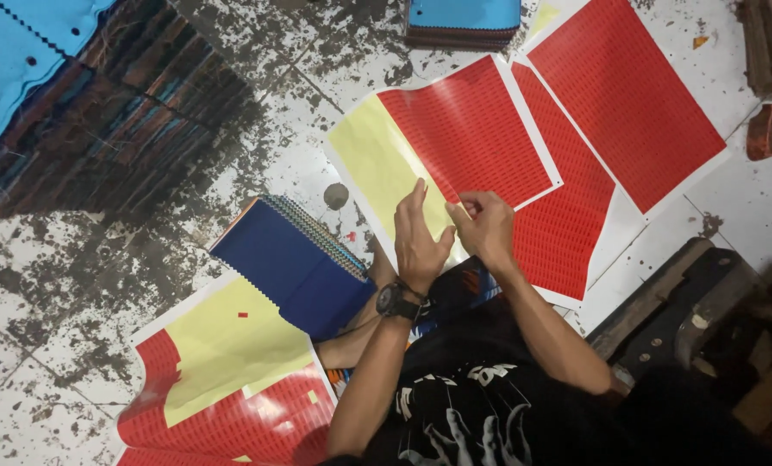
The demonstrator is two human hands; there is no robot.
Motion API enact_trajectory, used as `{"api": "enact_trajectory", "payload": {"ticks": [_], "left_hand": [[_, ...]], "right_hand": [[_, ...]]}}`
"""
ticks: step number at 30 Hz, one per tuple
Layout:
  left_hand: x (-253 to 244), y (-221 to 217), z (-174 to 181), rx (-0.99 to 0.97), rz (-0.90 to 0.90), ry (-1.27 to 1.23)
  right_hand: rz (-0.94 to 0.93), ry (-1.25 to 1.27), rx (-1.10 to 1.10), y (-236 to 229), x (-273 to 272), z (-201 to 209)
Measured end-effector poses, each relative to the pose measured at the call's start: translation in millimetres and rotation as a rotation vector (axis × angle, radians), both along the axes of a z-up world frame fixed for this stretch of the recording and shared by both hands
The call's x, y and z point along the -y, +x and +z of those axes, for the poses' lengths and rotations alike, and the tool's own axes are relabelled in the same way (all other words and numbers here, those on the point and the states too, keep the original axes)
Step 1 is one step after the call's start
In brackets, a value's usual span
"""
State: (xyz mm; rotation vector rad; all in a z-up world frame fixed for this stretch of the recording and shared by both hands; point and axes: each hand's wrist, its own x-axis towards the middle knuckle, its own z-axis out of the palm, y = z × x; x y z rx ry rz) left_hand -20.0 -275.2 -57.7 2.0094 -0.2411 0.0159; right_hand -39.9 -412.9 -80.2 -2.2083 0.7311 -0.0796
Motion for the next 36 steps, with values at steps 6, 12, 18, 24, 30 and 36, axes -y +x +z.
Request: {"api": "enact_trajectory", "payload": {"ticks": [6, 12, 18, 24, 30, 36], "left_hand": [[2.6, -3.9, -9.7, 0.049, -0.039, 0.058], [3.7, -4.2, -5.4, 0.042, -0.031, 0.066], [6.5, -4.6, -5.6, -0.033, 0.102, -0.46], [12.5, -1.4, -9.5, -0.319, 0.091, -0.79], [6.3, 6.3, -3.5, -0.151, 0.228, -0.421], [0.2, 0.7, -13.8, 0.045, 0.053, 0.287]], "right_hand": [[0.01, -0.234, 0.216, -6.2, -8.5, -7.5], [0.108, -0.364, 0.273, -11.3, -7.9, -4.0], [0.046, 0.199, 0.354, -21.0, -0.9, 6.4], [0.196, 0.582, 0.405, -25.8, 9.3, 3.0], [0.135, -0.029, 0.204, 2.7, 5.2, 3.8], [0.137, -0.157, 0.194, 2.8, -2.5, -11.0]]}}
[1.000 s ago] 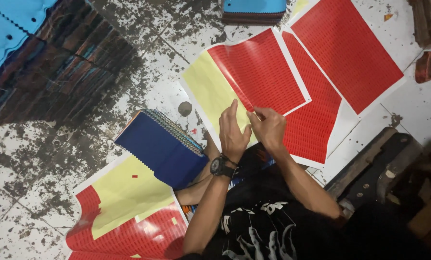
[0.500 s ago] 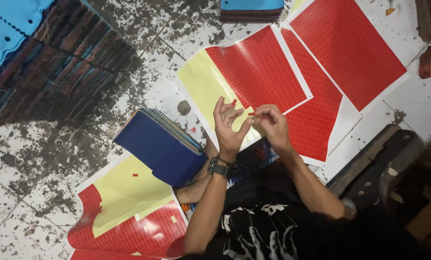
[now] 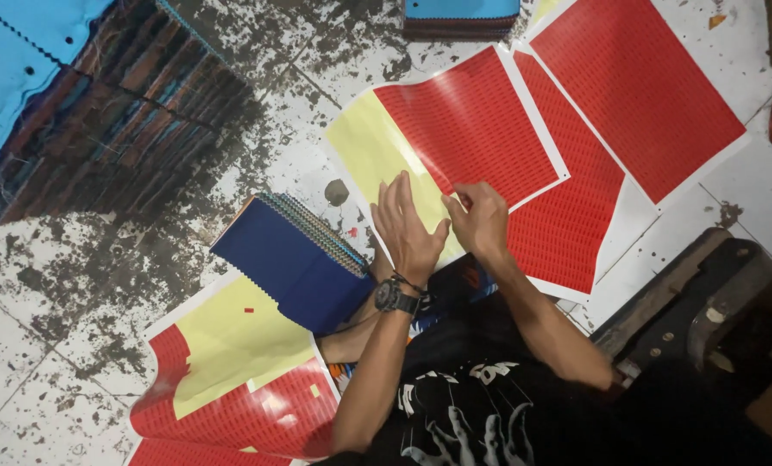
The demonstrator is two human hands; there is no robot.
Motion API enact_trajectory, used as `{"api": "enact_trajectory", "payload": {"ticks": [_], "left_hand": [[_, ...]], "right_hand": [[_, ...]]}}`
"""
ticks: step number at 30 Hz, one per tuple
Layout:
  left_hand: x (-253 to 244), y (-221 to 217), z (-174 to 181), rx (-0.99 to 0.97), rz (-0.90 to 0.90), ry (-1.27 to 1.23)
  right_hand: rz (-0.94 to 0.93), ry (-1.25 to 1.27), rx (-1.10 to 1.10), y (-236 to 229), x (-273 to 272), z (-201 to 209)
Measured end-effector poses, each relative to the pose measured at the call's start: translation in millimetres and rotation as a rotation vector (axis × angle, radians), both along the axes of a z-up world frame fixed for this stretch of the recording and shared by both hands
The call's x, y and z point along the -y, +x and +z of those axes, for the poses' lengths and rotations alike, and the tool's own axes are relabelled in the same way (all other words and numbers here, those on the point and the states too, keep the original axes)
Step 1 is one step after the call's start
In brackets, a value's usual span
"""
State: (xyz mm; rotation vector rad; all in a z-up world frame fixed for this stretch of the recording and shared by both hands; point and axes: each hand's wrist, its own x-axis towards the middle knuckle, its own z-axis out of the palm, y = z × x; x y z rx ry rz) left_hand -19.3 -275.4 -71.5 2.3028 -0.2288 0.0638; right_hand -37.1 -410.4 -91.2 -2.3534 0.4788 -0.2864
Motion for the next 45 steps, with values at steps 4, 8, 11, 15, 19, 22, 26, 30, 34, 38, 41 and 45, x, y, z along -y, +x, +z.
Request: {"api": "enact_trajectory", "payload": {"ticks": [4, 8, 11, 15, 19, 22, 26, 30, 34, 38, 41, 45], "left_hand": [[5.9, -1.5, -4.5, -0.019, 0.028, 0.094], [4.7, 1.4, -3.6, 0.026, 0.039, -0.066], [4.3, 8.2, -2.3, -0.007, 0.066, -0.517], [10.0, 10.3, 15.6, -0.331, 0.103, -1.075], [12.4, 18.8, 20.9, -0.367, 0.196, -1.059], [5.6, 20.5, 10.1, -0.184, 0.196, -0.765], [-3.5, 15.7, 7.2, 0.005, 0.047, -0.229], [-1.1, 15.5, -5.3, 0.091, 0.046, 0.003], [0.0, 15.4, -6.5, 0.156, 0.044, 0.046], [-0.9, 17.9, -4.5, 0.088, 0.082, -0.21], [-0.3, 29.5, -15.5, -0.039, 0.184, -0.645], [7.1, 39.4, 25.0, -0.213, 0.266, -0.978]], "right_hand": [[-0.059, 0.016, 0.037, -3.6, -7.1, 7.3], [-0.056, 0.083, 0.114, -2.6, -4.0, 8.8], [-0.015, 0.387, 0.156, -7.6, 6.2, -1.5], [0.091, 0.765, 0.061, -17.6, 11.9, -3.2], [-0.019, 0.794, -0.021, 1.2, 5.3, 22.3], [-0.031, 0.244, -0.03, 12.1, 5.8, 13.4], [0.028, 0.093, -0.097, 16.7, -2.1, 15.0], [-0.083, 0.104, -0.087, 14.0, -2.6, 1.2], [-0.142, 0.082, 0.024, 11.0, -8.6, -2.4], [-0.055, 0.137, 0.2, 5.5, -4.5, 0.5], [0.131, 0.43, 0.21, 5.5, 3.4, 5.5], [0.358, 0.915, 0.172, -2.8, -16.9, 29.9]]}}
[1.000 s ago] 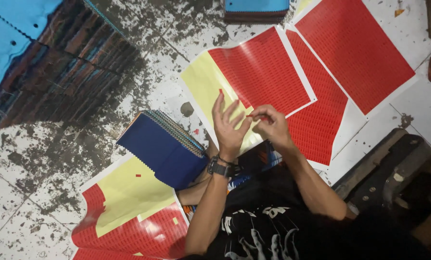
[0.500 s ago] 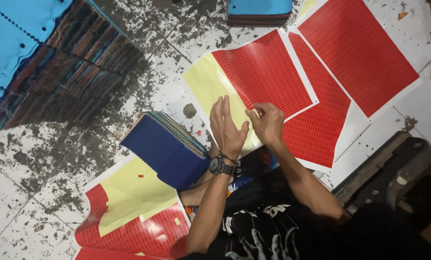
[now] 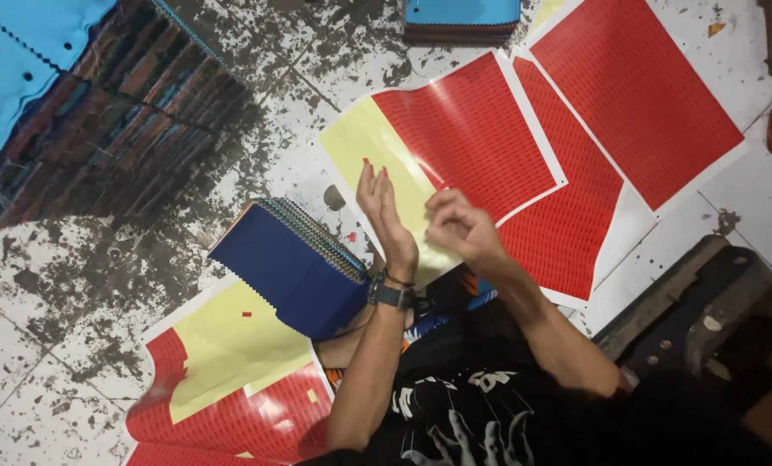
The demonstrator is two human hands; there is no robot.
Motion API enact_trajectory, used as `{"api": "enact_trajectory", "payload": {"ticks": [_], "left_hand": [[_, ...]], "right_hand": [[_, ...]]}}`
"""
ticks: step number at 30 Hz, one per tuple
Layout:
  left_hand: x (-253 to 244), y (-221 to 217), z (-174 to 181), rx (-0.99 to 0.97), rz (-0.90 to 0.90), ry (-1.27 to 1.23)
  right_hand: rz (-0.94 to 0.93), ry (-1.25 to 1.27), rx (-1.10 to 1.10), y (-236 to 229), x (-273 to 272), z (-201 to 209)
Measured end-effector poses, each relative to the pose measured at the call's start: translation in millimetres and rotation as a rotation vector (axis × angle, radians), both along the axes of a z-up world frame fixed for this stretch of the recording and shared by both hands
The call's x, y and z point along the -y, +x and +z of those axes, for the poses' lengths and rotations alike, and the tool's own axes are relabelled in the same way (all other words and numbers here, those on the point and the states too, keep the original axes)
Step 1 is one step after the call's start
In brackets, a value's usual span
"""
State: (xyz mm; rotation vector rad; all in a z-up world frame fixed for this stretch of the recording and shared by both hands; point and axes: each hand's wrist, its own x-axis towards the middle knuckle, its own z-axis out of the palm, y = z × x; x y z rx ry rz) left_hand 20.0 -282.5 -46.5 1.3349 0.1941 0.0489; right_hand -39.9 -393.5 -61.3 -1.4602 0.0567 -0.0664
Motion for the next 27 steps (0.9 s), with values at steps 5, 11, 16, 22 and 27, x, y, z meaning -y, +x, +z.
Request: {"api": "enact_trajectory", "payload": {"ticks": [5, 11, 16, 22, 27], "left_hand": [[2.9, -3.4, 3.5, -0.003, -0.057, 0.105], [-10.6, -12.7, -12.2, 0.136, -0.165, 0.874], [-7.6, -18.4, -14.6, 0.102, -0.272, 1.097], [-7.9, -16.5, -16.8, 0.117, -0.248, 1.12], [-18.4, 2.0, 12.1, 0.061, -0.027, 0.04]], "right_hand": [[-0.103, -0.1, -0.129, 7.4, -2.8, 6.7], [-0.248, -0.789, -0.199, 23.7, 18.4, -7.3], [-0.241, -0.92, -0.196, 22.2, 11.4, -8.0], [-0.402, -0.961, -0.093, 20.5, 8.2, -10.8], [-0.166, -0.425, 0.044, 12.2, 11.5, -13.1]]}}
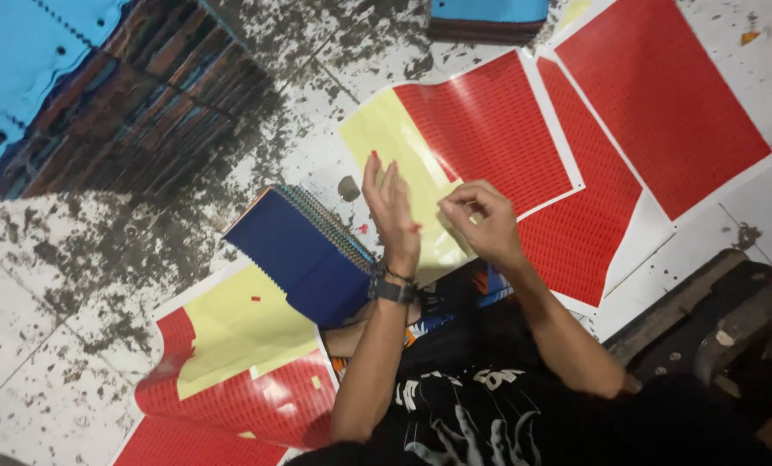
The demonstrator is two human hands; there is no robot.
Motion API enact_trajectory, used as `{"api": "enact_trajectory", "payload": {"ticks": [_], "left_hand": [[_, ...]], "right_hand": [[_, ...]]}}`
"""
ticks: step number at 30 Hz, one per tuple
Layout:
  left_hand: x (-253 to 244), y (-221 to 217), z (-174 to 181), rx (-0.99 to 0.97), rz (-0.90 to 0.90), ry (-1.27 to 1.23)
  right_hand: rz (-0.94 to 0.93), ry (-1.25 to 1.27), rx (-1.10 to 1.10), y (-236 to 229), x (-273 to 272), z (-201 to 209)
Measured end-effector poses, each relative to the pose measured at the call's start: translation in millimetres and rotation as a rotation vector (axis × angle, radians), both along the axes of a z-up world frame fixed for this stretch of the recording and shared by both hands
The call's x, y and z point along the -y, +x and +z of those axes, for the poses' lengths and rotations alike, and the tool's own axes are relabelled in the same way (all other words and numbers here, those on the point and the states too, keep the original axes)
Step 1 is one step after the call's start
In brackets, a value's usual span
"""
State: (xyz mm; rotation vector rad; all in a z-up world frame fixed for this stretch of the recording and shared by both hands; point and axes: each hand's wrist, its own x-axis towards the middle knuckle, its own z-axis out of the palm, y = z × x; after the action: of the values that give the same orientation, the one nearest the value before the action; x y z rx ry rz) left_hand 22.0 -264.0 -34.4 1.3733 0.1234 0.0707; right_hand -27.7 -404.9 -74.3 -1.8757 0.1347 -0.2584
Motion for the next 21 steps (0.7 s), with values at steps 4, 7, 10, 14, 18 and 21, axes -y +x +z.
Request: {"api": "enact_trajectory", "payload": {"ticks": [4, 7, 10, 14, 18, 21], "left_hand": [[2.1, 9.8, 8.4, -0.055, 0.059, -0.286], [2.1, 8.4, 20.5, -0.085, 0.074, -0.423], [-4.5, 5.9, 13.6, -0.036, 0.065, -0.363], [-26.3, 6.6, 27.6, -0.036, 0.024, -0.298], [-65.7, 2.1, 65.0, -0.006, 0.085, -0.141], [-104.3, -4.6, 72.3, 0.016, 0.128, -0.112]], "right_hand": [[0.178, 0.178, 0.067, -2.0, -34.1, 49.0], [0.181, 0.16, 0.081, 1.4, -49.5, 65.7], [0.118, 0.023, 0.149, 5.2, -41.5, 57.7], [0.169, 0.059, 0.135, 28.7, -33.9, 64.3], [0.314, 0.013, 0.158, 59.7, -53.0, 99.8], [0.531, -0.015, 0.206, 73.5, -81.8, 127.5]]}}
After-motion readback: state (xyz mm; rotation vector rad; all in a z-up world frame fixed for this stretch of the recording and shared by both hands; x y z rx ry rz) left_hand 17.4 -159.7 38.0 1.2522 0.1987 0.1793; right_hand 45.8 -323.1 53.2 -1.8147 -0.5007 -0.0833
